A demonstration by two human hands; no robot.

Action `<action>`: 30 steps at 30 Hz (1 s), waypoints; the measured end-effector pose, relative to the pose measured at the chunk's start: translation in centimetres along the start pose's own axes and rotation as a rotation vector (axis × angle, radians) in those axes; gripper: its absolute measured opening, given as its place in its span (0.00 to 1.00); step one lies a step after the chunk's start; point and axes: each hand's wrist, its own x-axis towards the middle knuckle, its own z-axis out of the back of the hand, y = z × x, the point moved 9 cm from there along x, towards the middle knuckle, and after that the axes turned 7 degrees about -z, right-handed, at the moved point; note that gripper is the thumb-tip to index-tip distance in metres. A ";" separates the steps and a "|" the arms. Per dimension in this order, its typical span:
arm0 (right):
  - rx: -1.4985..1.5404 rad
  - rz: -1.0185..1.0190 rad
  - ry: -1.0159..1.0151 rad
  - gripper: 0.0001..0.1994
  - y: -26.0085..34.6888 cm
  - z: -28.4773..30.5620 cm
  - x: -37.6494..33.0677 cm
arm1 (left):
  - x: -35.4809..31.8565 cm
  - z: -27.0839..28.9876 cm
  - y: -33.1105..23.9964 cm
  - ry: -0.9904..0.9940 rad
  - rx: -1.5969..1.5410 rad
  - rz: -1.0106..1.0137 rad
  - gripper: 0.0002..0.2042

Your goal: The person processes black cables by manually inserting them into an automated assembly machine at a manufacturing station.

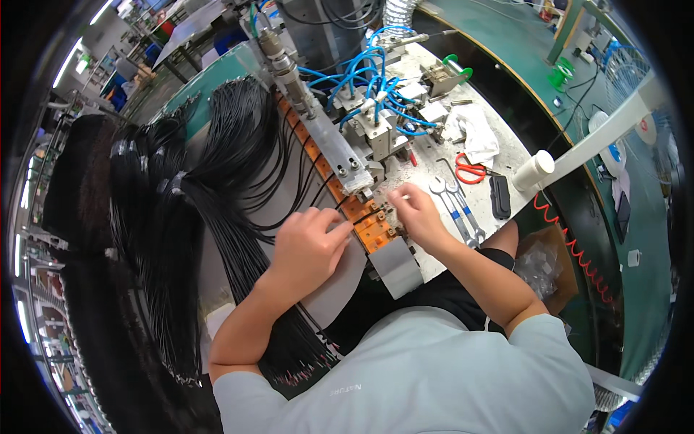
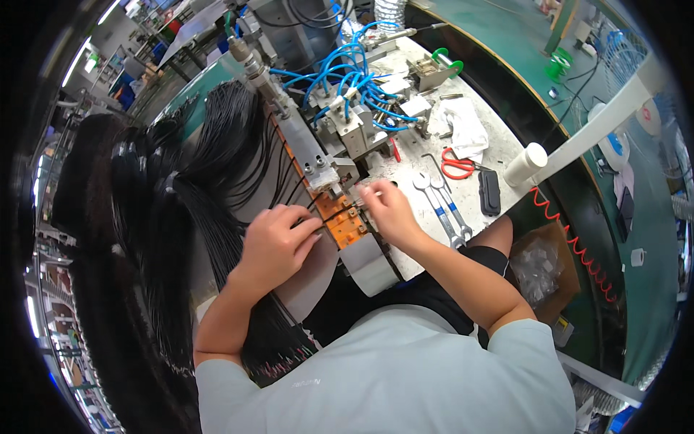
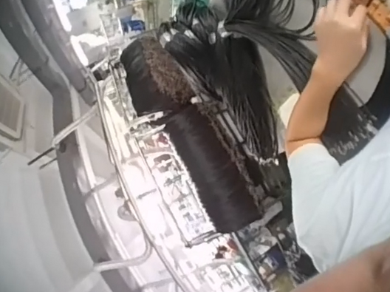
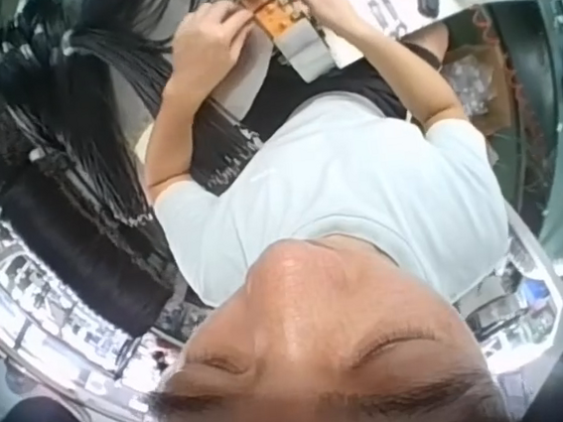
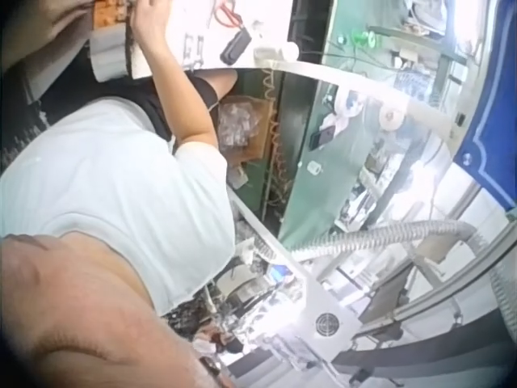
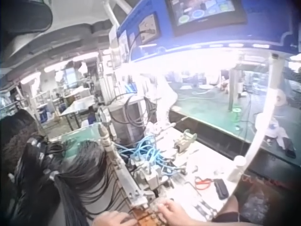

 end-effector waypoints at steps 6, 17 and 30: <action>-0.448 1.020 0.369 0.07 15.6 -4.0 -12.5 | -4.7 8.8 4.8 -0.068 -0.114 0.333 0.10; -0.870 1.322 0.926 0.09 27.0 -5.5 -22.3 | -14.5 4.7 9.1 0.141 0.192 0.183 0.06; -0.378 1.453 0.749 0.08 25.4 -7.5 -22.2 | -10.4 -1.2 -4.8 0.216 -0.466 -0.154 0.19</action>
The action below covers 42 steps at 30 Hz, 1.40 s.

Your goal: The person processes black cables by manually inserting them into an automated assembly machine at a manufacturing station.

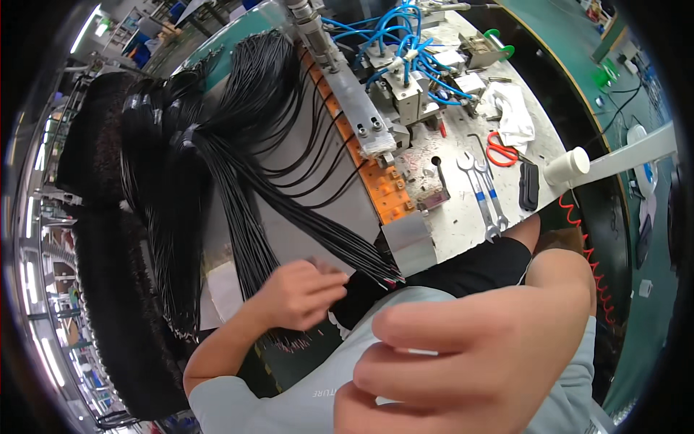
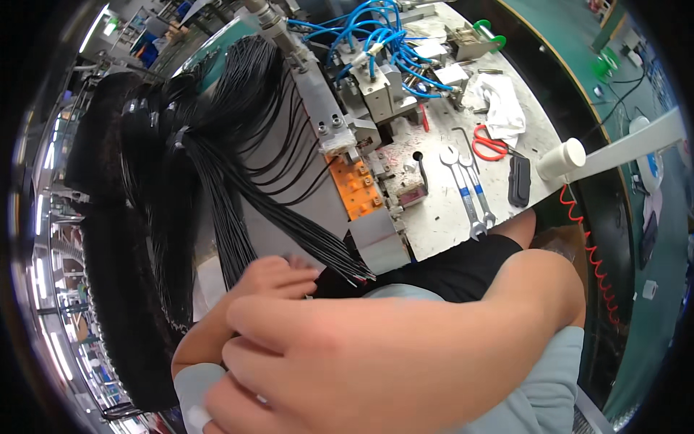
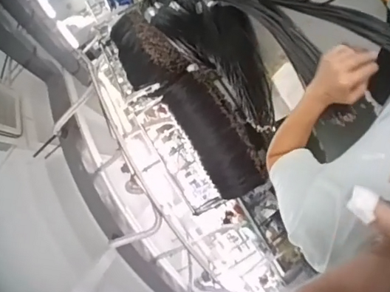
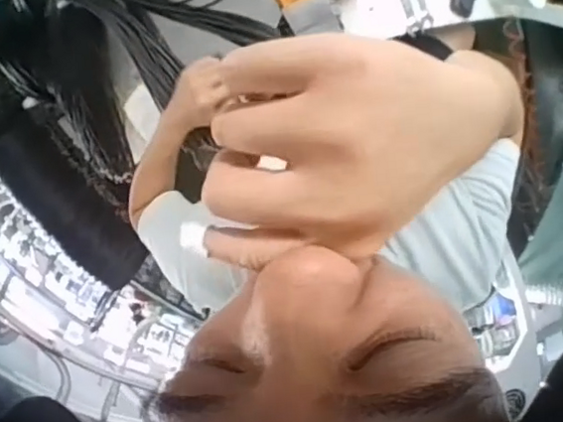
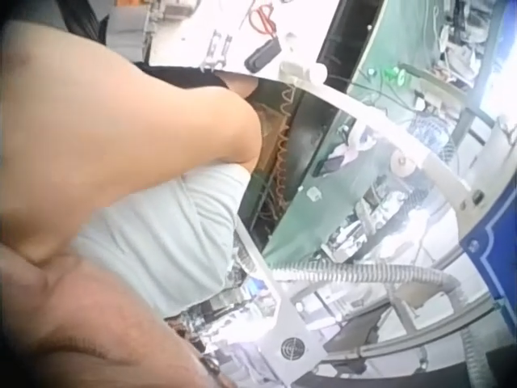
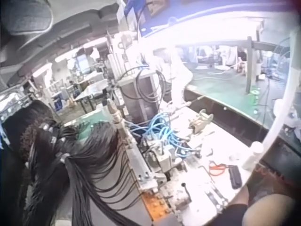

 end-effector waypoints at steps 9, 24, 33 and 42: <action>0.049 -0.109 0.121 0.10 0.6 3.6 -0.9 | 6.6 0.3 0.6 0.087 0.475 0.178 0.28; 0.026 -0.826 -0.272 0.10 -15.7 -0.5 -18.8 | 9.1 1.6 4.2 0.032 -0.027 0.195 0.15; -0.267 -0.792 -0.622 0.11 -14.2 -3.9 -19.1 | 7.6 0.4 10.9 -0.168 -0.920 0.631 0.08; -0.106 -0.857 -0.525 0.10 -15.3 -3.1 -18.1 | 7.7 1.5 10.5 -0.354 -1.008 0.704 0.06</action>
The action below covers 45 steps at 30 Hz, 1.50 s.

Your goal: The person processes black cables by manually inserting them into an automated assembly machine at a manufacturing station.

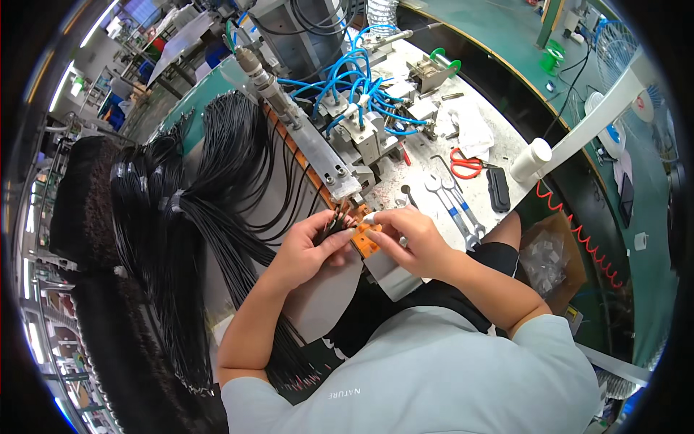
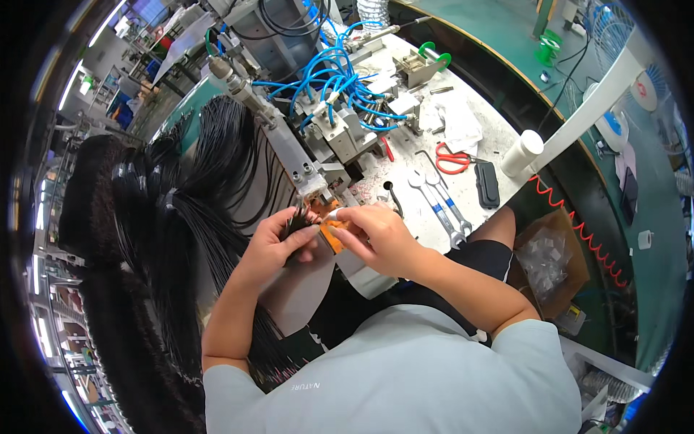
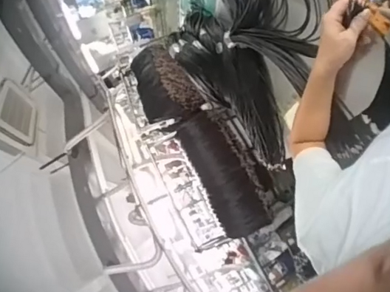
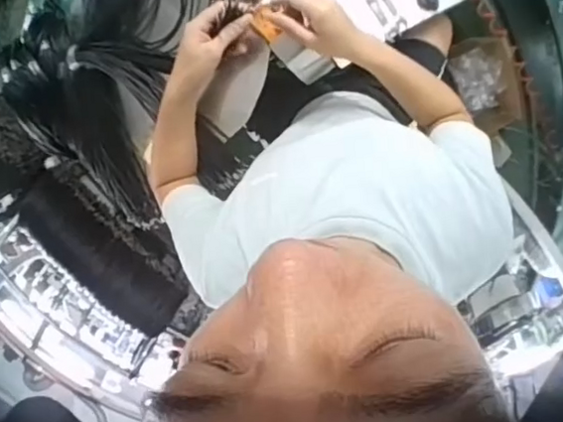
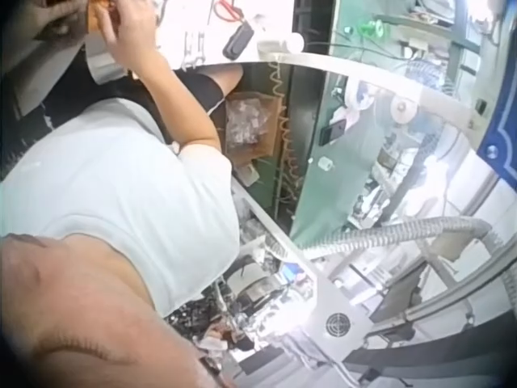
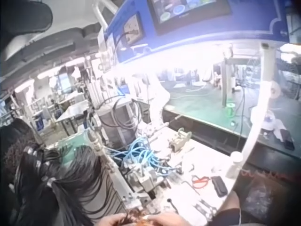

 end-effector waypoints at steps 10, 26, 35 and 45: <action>-0.004 -0.080 0.005 0.07 -0.4 -0.5 -0.2 | 0.1 -0.6 -0.8 0.036 0.370 -0.247 0.07; 0.149 -0.180 0.106 0.05 -0.2 -1.3 0.3 | -0.1 -0.6 -0.7 0.069 0.408 -0.219 0.08; 0.282 -0.427 0.216 0.06 -1.0 -2.1 0.2 | -0.1 -0.1 0.0 0.083 0.370 -0.121 0.08; 0.084 -0.061 0.185 0.08 1.1 -1.5 1.8 | -0.2 0.0 0.4 0.097 -0.013 -0.041 0.09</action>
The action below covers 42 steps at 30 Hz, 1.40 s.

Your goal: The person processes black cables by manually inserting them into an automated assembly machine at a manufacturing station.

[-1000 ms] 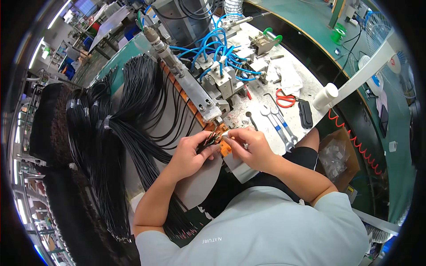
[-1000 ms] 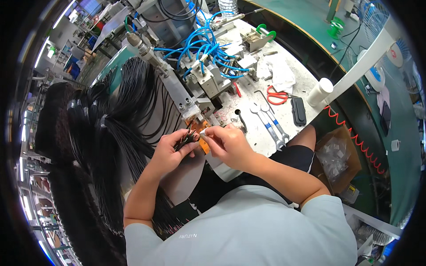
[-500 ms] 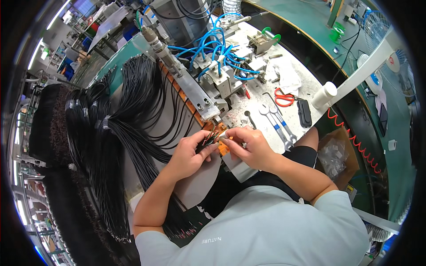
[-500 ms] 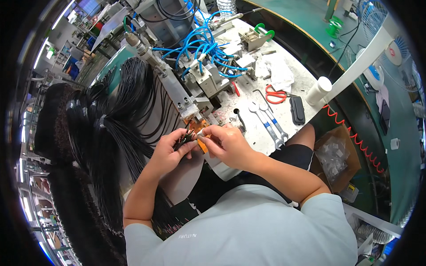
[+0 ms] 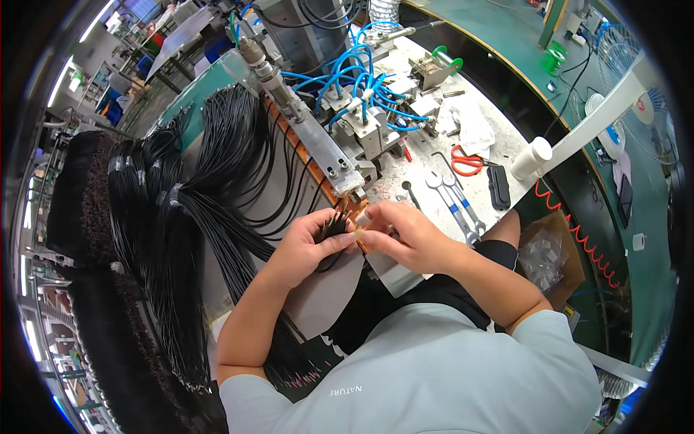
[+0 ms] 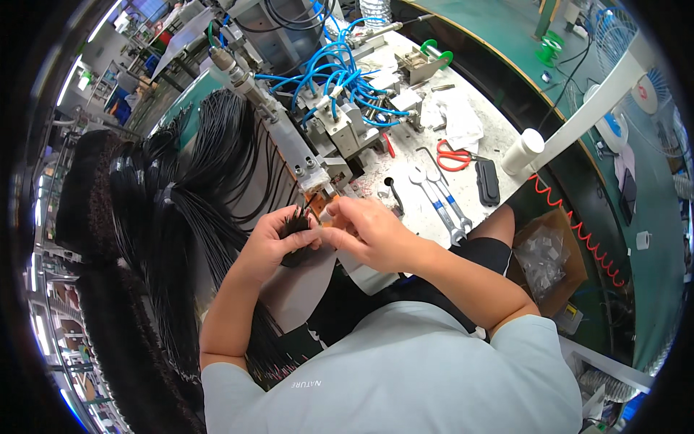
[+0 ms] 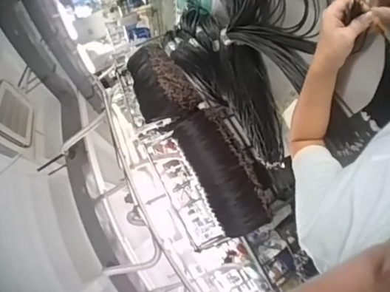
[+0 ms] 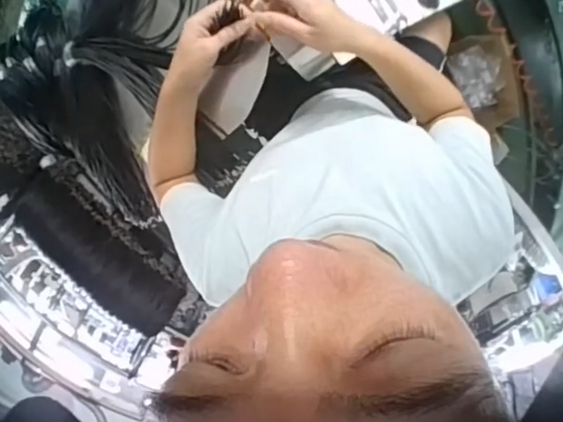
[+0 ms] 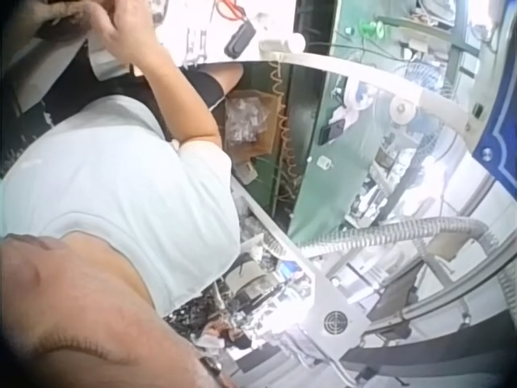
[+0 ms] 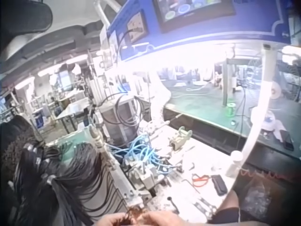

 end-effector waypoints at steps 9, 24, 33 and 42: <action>0.109 -0.446 -0.223 0.09 -7.9 1.7 0.5 | -0.7 0.8 -3.6 -0.189 0.492 -0.174 0.10; 0.379 -0.684 -0.079 0.09 -12.6 -1.1 -0.7 | -0.6 -2.4 -3.4 0.013 1.062 -0.517 0.12; 0.439 -0.630 -0.329 0.06 -9.8 1.4 -2.3 | -0.1 0.6 -0.4 -0.055 0.324 0.005 0.08; -0.179 0.032 -0.240 0.06 -0.2 -0.3 -1.9 | 0.3 0.4 -0.2 -0.056 0.358 -0.145 0.08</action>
